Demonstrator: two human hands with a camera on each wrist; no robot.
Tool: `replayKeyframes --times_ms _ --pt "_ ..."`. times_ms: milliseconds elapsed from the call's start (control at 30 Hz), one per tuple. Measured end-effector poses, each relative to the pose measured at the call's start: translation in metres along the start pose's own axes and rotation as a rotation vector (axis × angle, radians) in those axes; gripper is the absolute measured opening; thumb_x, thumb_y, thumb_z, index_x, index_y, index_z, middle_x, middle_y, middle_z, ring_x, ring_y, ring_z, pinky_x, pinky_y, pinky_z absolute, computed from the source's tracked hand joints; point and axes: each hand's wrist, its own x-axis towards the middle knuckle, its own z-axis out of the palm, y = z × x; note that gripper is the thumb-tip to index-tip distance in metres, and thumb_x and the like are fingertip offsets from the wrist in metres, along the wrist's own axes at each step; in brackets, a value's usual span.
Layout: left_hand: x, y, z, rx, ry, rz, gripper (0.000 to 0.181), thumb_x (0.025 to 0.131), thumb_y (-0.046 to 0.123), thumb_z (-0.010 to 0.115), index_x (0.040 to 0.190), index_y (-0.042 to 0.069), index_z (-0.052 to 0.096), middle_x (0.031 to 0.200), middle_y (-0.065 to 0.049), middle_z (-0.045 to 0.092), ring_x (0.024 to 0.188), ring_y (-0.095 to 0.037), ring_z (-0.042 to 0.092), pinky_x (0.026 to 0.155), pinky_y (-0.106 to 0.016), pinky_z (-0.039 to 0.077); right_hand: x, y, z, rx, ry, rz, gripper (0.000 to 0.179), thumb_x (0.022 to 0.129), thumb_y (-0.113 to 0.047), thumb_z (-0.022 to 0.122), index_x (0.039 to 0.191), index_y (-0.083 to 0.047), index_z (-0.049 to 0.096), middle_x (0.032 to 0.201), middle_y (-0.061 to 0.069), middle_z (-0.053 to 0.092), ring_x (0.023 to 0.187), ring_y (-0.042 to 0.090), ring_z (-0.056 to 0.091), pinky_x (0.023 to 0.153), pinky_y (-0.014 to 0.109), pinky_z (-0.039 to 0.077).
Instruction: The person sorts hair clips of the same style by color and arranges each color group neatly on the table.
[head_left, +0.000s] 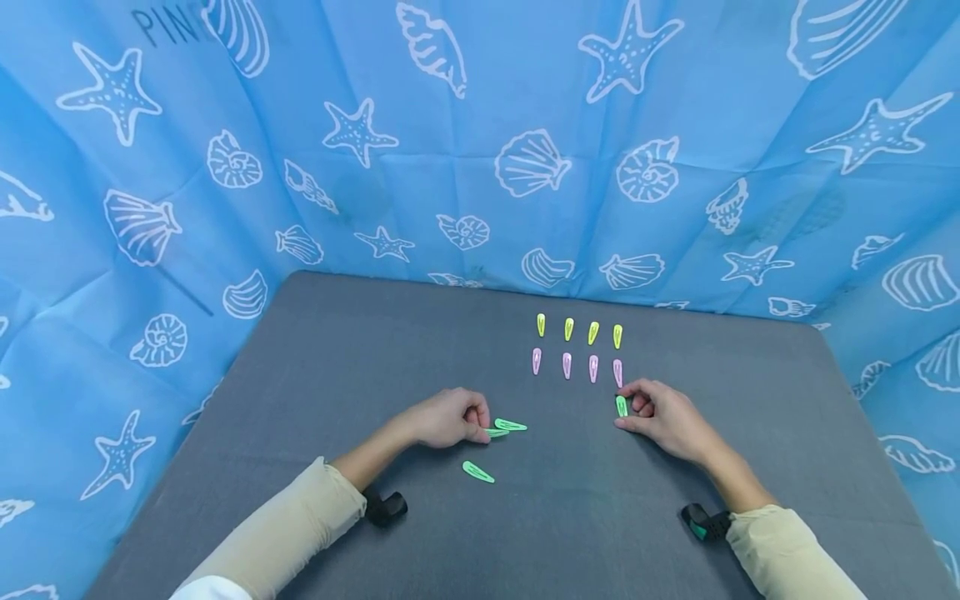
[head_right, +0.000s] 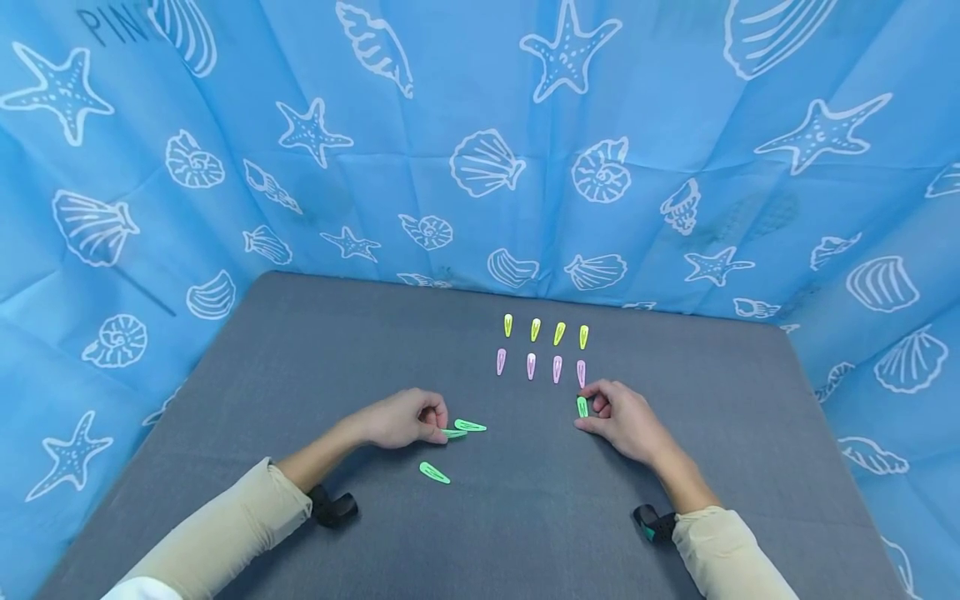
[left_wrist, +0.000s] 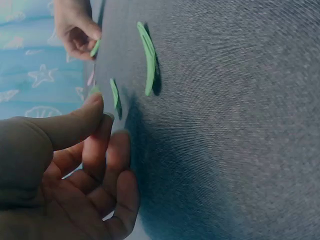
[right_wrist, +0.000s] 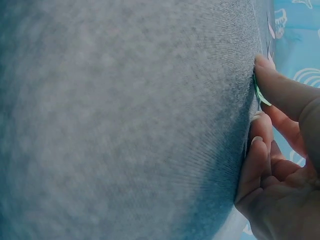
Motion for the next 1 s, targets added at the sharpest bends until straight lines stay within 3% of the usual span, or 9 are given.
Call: replayKeyframes --times_ms 133,333,433,567,667,867,1000 --pt "0.0 0.006 -0.002 -0.019 -0.042 0.017 0.005 0.097 0.014 0.07 0.1 0.011 0.072 0.068 0.008 0.05 0.062 -0.007 0.044 0.063 -0.021 0.037 0.0 -0.001 0.0 0.01 -0.003 0.01 0.039 0.086 -0.024 0.083 0.118 -0.006 0.068 0.091 0.004 0.058 0.077 0.009 0.049 0.066 0.023 0.041" --pt "0.004 0.014 0.0 -0.024 0.019 0.082 0.015 0.104 0.023 0.059 0.108 0.019 0.074 0.066 0.005 0.053 0.056 -0.008 0.044 0.057 -0.022 0.036 0.003 -0.004 0.002 0.015 -0.005 0.0 0.038 0.087 -0.023 0.082 0.118 -0.006 0.067 0.092 0.004 0.057 0.078 0.011 0.049 0.067 0.024 0.04" --pt "0.009 0.02 0.001 -0.05 0.057 0.109 0.018 0.104 0.024 0.06 0.11 0.018 0.076 0.074 0.002 0.064 0.062 -0.008 0.051 0.059 -0.023 0.041 0.004 -0.003 0.003 0.016 -0.004 -0.003 0.038 0.087 -0.022 0.082 0.118 -0.006 0.067 0.092 0.004 0.057 0.078 0.011 0.049 0.067 0.024 0.04" --pt "0.019 0.032 0.001 -0.096 0.068 0.109 0.025 0.104 0.027 0.06 0.119 0.016 0.076 0.1 0.0 0.077 0.082 -0.007 0.064 0.071 -0.025 0.05 0.002 -0.001 0.002 0.017 0.001 0.004 0.038 0.086 -0.021 0.083 0.117 -0.005 0.068 0.092 0.004 0.057 0.078 0.011 0.05 0.067 0.023 0.04" --pt "0.031 0.041 0.002 -0.115 0.071 0.112 0.028 0.104 0.031 0.06 0.123 0.017 0.075 0.108 0.002 0.077 0.09 -0.009 0.067 0.076 -0.026 0.052 0.001 0.0 0.001 0.018 0.001 0.003 0.038 0.086 -0.021 0.083 0.117 -0.005 0.067 0.092 0.004 0.057 0.078 0.01 0.049 0.066 0.023 0.04" --pt "0.068 0.062 0.016 -0.135 0.141 0.156 0.023 0.098 0.019 0.07 0.12 0.011 0.07 0.09 -0.002 0.074 0.075 -0.015 0.063 0.062 -0.024 0.045 -0.002 0.002 -0.001 0.015 0.007 -0.004 0.038 0.086 -0.02 0.083 0.119 -0.006 0.067 0.091 0.004 0.057 0.078 0.011 0.049 0.067 0.023 0.04" --pt "0.089 0.074 0.029 -0.125 0.149 0.121 0.013 0.095 0.018 0.073 0.107 0.013 0.07 0.087 -0.004 0.076 0.067 -0.01 0.06 0.059 -0.024 0.042 -0.002 0.004 0.0 0.006 0.016 -0.029 0.038 0.086 -0.019 0.083 0.119 -0.009 0.066 0.09 0.004 0.057 0.077 0.011 0.05 0.068 0.025 0.042"
